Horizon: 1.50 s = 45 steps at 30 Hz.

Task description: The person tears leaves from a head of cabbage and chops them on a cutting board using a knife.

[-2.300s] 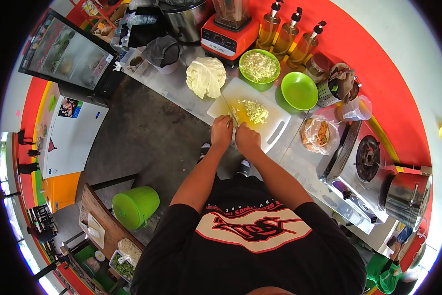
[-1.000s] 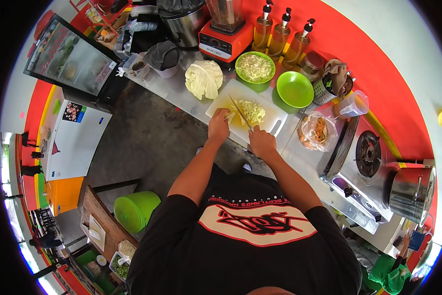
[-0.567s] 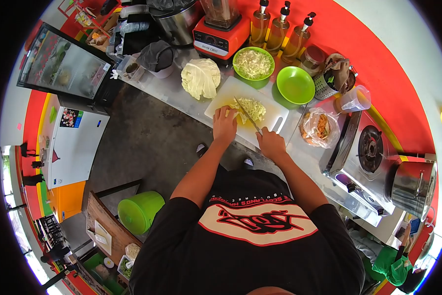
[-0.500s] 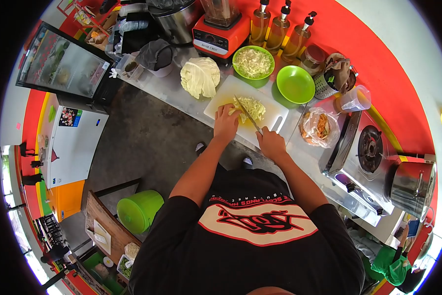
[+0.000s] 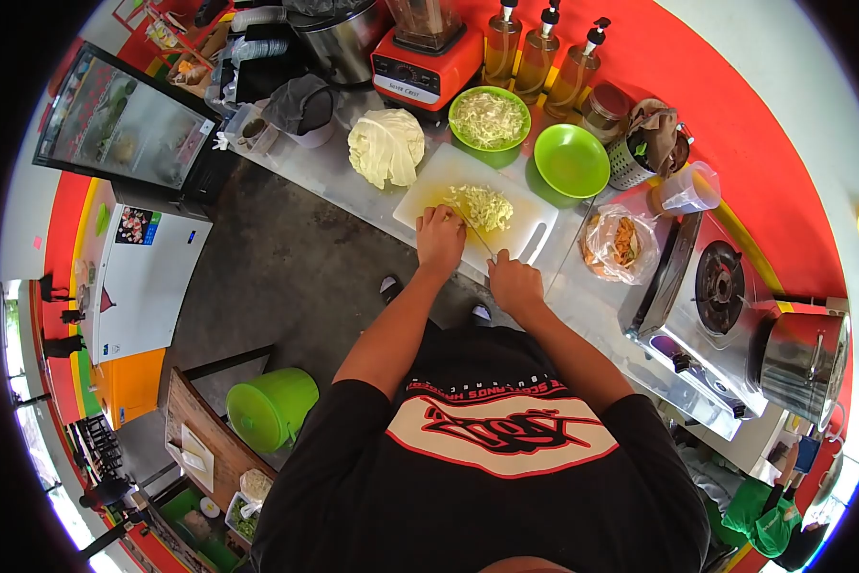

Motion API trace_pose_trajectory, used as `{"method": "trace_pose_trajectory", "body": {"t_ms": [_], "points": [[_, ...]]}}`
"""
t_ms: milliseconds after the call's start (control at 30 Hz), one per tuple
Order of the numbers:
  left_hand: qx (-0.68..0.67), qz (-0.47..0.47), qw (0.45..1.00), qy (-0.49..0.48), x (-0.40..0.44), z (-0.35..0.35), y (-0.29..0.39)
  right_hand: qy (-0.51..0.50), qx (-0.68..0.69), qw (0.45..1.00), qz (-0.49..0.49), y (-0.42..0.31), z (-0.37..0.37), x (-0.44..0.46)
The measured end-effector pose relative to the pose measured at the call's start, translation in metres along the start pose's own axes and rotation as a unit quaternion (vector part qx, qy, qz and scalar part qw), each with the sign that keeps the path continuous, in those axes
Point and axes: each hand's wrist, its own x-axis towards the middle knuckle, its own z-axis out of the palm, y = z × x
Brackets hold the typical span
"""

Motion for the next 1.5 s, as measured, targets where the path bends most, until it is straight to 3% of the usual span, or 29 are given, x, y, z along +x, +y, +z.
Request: {"method": "trace_pose_trajectory", "body": {"t_ms": [333,500,633,700,933,1100,1233,1300,1433,1500], "points": [[0.009,-0.018,1.0,0.001,-0.007,0.002,0.001,0.001,0.044,0.999,-0.006,-0.011,-0.004,0.028],[0.012,-0.074,0.996,-0.046,0.004,-0.006,0.003,-0.016,0.039,0.999,-0.004,-0.017,-0.011,0.012],[0.01,-0.091,0.994,-0.06,0.006,-0.003,0.002,-0.027,0.029,0.998,0.038,-0.022,0.012,0.004],[0.012,-0.069,0.997,-0.012,0.003,0.0,0.003,-0.037,0.024,0.998,0.052,-0.022,0.019,0.009],[-0.001,-0.039,0.999,0.01,-0.003,-0.004,0.002,0.004,0.073,0.997,0.008,-0.009,0.002,0.036],[-0.1,-0.083,0.991,0.002,-0.007,-0.013,-0.006,0.007,0.086,0.996,0.015,-0.003,-0.005,0.016],[-0.05,-0.088,0.993,0.064,-0.016,-0.019,-0.015,-0.014,0.065,0.998,0.017,-0.001,0.006,-0.002],[-0.049,-0.097,0.994,0.002,-0.018,-0.022,-0.023,-0.024,0.054,0.998,0.014,0.001,0.009,-0.005],[-0.027,-0.058,0.998,-0.009,-0.014,-0.022,-0.026,-0.007,0.084,0.995,0.05,0.002,0.003,0.001],[-0.035,0.005,0.998,0.058,-0.013,-0.02,-0.026,-0.003,0.093,0.994,0.066,-0.004,-0.003,0.005]]}}
